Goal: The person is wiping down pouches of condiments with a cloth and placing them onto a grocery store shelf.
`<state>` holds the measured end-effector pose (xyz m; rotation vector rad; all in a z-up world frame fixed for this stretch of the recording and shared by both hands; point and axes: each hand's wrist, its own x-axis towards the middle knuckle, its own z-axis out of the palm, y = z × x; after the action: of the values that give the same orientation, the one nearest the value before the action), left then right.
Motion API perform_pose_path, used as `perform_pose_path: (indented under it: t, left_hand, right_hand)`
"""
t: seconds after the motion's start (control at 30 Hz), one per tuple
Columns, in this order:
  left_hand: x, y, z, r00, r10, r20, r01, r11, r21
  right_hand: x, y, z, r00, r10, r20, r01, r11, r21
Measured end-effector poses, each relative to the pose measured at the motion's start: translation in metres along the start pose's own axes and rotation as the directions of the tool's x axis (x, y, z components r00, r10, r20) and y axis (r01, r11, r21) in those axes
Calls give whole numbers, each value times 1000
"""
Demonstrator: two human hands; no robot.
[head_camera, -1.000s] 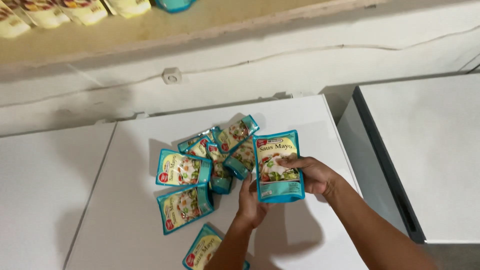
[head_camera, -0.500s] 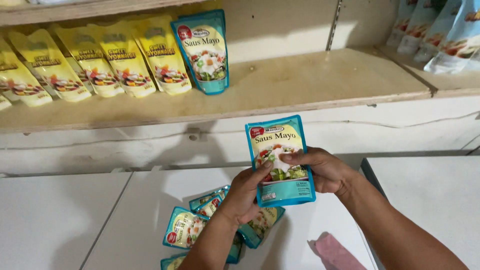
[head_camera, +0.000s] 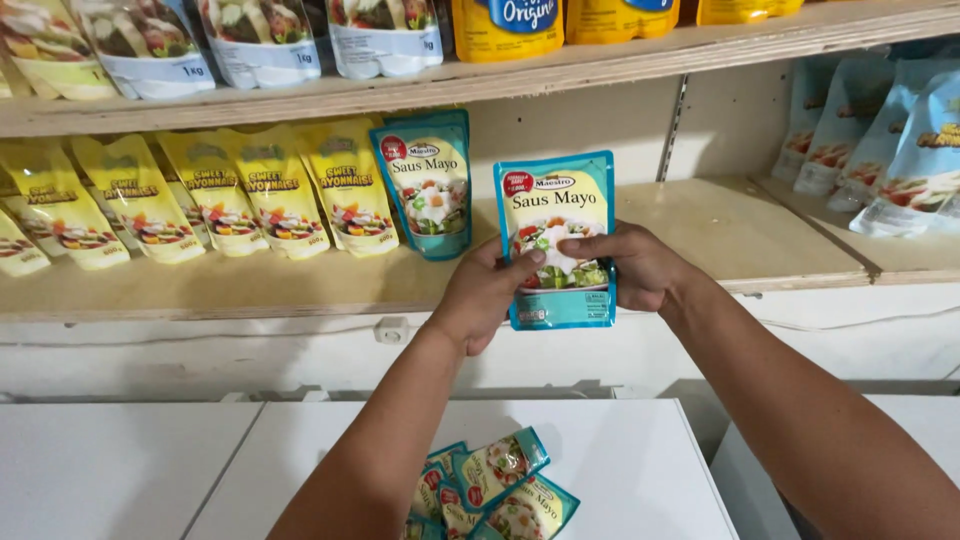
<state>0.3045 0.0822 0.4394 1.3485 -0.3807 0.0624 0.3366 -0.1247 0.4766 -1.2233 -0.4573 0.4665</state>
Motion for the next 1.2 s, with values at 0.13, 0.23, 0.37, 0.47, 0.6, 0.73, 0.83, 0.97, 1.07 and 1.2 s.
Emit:
perform_pose_path:
  t: [0.13, 0.23, 0.37, 0.47, 0.6, 0.73, 0.83, 0.97, 1.07, 1.2]
  left_hand:
    - [39, 11, -12, 995, 95, 16, -97, 987, 125]
    - [69, 3, -23, 983, 177, 41, -178, 983, 49]
    - [80, -14, -30, 965, 264, 12, -264, 962, 73]
    - [81, -18, -30, 955, 297, 7, -295, 943, 154]
    - [82, -24, -36, 955, 294, 31, -295, 936, 191]
    - [65, -17, -38, 977, 213, 12, -211, 959, 190]
    - [49, -16, -41, 992, 102, 80, -130, 783, 609]
    - [48, -31, -44, 981, 150, 126, -193, 846, 498]
    - [42, -21, -36, 980, 188, 59, -188, 799, 571]
    - [48, -32, -35, 947, 320, -20, -234, 732, 640]
  right_hand:
    - [30, -21, -10, 999, -43, 26, 44, 999, -28]
    - [56, -27, -20, 978, -154, 143, 161, 986, -42]
    - [75, -17, -33, 978, -170, 118, 179, 981, -75]
    - [75, -16, -35, 981, -179, 81, 187, 977, -106]
    - [75, -5, -45, 974, -226, 10, 225, 960, -170]
    - [45, -14, -26, 970, -174, -170, 52, 833, -551]
    - [16, -20, -2, 947, -91, -308, -151, 721, -676]
    - [17, -10, 5, 942, 17, -335, -203, 824, -529]
    - [39, -3, -7, 955, 50, -294, -164, 911, -378]
    - [78, 10, -32, 967, 45, -250, -127, 938, -322]
